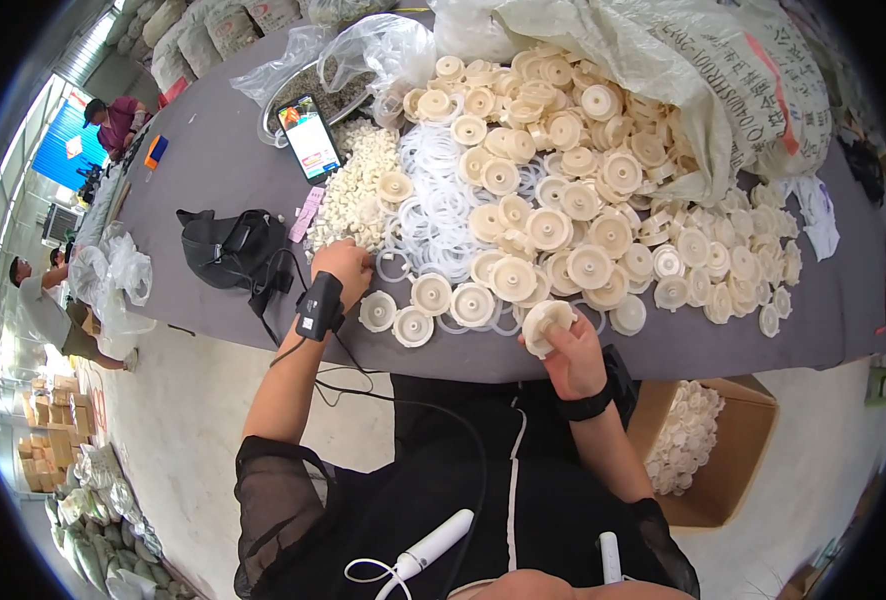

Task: The person assembles small white plastic components by fitting silicone rings onto round plastic bases by hand.

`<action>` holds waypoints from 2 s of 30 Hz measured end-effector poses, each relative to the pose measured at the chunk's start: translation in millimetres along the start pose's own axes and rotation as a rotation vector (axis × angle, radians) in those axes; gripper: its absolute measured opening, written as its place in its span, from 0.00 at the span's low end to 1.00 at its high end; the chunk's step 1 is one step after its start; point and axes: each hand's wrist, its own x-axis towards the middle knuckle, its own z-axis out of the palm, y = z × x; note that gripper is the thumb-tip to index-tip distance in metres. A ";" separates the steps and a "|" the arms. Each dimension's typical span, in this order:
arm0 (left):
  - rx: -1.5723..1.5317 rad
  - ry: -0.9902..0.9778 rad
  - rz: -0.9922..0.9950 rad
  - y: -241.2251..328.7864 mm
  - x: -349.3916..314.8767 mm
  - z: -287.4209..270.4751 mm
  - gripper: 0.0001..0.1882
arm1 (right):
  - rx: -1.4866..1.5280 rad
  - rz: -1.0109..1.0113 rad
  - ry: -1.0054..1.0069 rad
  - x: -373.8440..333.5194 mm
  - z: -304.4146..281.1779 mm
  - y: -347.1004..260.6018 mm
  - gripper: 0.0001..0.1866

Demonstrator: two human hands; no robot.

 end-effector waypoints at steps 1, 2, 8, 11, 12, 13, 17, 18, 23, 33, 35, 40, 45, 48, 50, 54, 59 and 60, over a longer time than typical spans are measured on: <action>0.097 0.035 0.016 -0.7 -0.5 2.8 0.04 | 0.000 -0.011 0.007 -0.9 -1.2 1.0 0.14; 0.195 0.070 0.031 -0.5 -1.6 3.9 0.05 | -0.001 -0.013 0.004 -1.7 -1.3 1.7 0.14; -0.380 0.199 0.071 47.7 -17.6 -19.3 0.04 | -0.350 -0.205 0.010 -8.6 5.4 0.3 0.11; -0.962 0.088 0.167 97.6 -42.6 -34.1 0.04 | -0.903 -0.497 -0.115 -9.1 14.9 -0.3 0.09; -1.149 -0.003 0.248 109.6 -46.0 -36.2 0.04 | -0.902 -0.511 -0.165 -8.8 24.6 -4.7 0.11; -1.156 -0.008 0.252 118.0 -47.6 -37.8 0.04 | -0.909 -0.510 -0.159 -5.7 25.8 -7.5 0.11; -1.295 -0.274 0.315 128.3 -48.4 -40.2 0.03 | -1.111 -0.809 -0.318 -0.6 22.7 -14.3 0.15; -1.275 -0.346 0.316 128.0 -49.2 -43.7 0.03 | -1.096 -0.817 -0.362 -1.4 22.4 -15.4 0.15; -1.215 -0.400 0.316 128.4 -52.3 -45.6 0.03 | -1.074 -0.839 -0.401 -3.5 21.5 -13.8 0.15; -1.188 -0.348 0.354 128.5 -55.3 -46.0 0.03 | -1.042 -0.701 -0.412 -6.3 24.5 -18.7 0.15; -1.208 -0.352 0.377 128.4 -55.7 -46.0 0.04 | -1.025 -0.669 -0.408 -7.6 24.1 -18.7 0.15; -1.242 -0.374 0.451 127.9 -55.2 -47.1 0.05 | -0.958 -0.610 -0.388 -8.2 22.3 -16.6 0.14; -1.223 -0.342 0.492 126.8 -57.6 -50.1 0.07 | -0.940 -0.595 -0.306 -10.7 23.8 -15.6 0.13; -1.083 -0.238 0.543 131.5 -67.4 -54.5 0.08 | -0.973 -0.610 -0.272 -8.7 22.3 -13.6 0.12; -0.905 -0.119 0.614 133.4 -68.6 -55.5 0.10 | -0.996 -0.630 -0.264 -9.3 23.6 -13.6 0.12; -0.952 -0.105 0.513 139.0 -69.4 -51.8 0.10 | -1.015 -0.621 -0.209 -11.3 22.6 -13.8 0.12; -1.087 -0.201 0.513 136.4 -68.2 -40.4 0.10 | -1.065 -0.595 -0.223 -15.5 22.4 -17.4 0.11; -1.090 -0.206 0.527 136.1 -68.0 -39.2 0.10 | -1.064 -0.588 -0.211 -16.7 22.5 -16.7 0.11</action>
